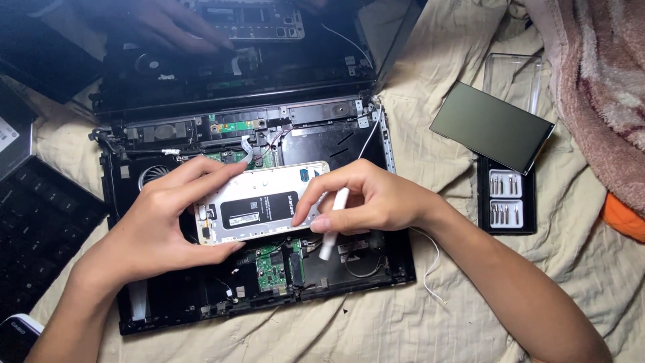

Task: Installing a hard drive into a laptop chassis using a small tool to align and secure it.

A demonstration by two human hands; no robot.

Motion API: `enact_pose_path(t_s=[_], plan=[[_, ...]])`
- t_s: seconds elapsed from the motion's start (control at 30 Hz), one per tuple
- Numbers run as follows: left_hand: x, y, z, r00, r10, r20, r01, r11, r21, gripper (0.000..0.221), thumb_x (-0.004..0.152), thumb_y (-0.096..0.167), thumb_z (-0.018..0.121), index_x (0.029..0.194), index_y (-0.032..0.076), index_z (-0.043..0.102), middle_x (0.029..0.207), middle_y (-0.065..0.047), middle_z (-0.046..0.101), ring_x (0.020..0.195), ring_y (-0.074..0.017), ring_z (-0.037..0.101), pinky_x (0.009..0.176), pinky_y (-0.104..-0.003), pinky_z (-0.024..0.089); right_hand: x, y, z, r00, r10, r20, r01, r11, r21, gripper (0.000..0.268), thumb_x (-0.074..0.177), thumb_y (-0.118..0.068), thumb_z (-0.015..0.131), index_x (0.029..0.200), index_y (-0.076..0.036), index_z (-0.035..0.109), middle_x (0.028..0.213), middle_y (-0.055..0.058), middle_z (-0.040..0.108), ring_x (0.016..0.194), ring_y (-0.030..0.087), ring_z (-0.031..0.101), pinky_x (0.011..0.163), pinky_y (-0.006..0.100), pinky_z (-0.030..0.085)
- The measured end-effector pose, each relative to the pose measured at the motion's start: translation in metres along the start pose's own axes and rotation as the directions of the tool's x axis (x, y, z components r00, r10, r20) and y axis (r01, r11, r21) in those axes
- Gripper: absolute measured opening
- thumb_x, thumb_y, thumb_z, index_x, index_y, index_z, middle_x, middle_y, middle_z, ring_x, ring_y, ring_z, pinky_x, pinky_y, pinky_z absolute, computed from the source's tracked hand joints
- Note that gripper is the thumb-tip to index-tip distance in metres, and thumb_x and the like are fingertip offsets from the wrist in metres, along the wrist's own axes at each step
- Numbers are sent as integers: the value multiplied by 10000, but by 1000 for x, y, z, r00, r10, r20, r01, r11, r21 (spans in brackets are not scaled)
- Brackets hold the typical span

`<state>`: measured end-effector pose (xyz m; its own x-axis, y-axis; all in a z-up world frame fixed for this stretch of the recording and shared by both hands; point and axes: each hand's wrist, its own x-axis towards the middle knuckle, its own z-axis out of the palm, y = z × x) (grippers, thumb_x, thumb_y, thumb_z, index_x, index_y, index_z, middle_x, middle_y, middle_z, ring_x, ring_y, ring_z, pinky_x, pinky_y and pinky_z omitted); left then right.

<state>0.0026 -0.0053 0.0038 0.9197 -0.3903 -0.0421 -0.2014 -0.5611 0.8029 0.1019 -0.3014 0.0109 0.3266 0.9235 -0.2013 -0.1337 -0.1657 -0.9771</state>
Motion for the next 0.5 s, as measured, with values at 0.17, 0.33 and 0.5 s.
enact_pose_path(t_s=[0.17,0.33,0.5], plan=[[0,0,0,1000,5,-9,-5,1000,13,892,690,231,901,1492,91,535,1228,-78,628,1092,-191,632,868,-308,494,1,13,-1,999,-49,17,49,998,25,198,921,-212,741,1029,-47,754,702,33,663,501,48,484,454,171,382],[0,0,0,1000,12,-20,-12,1000,10,886,683,217,906,1482,91,545,1252,-73,638,1110,-190,638,878,-312,495,2,10,4,999,-44,22,41,993,107,192,806,-143,836,818,-1,708,730,120,721,477,100,565,418,193,460],[-2,-1,2,999,30,-19,-30,999,27,881,695,230,892,1486,76,535,1247,-83,623,1097,-204,627,835,-322,513,-2,-10,25,999,-6,-48,-3,980,-198,247,826,-199,850,713,-83,663,633,1,641,477,43,514,469,171,436]])
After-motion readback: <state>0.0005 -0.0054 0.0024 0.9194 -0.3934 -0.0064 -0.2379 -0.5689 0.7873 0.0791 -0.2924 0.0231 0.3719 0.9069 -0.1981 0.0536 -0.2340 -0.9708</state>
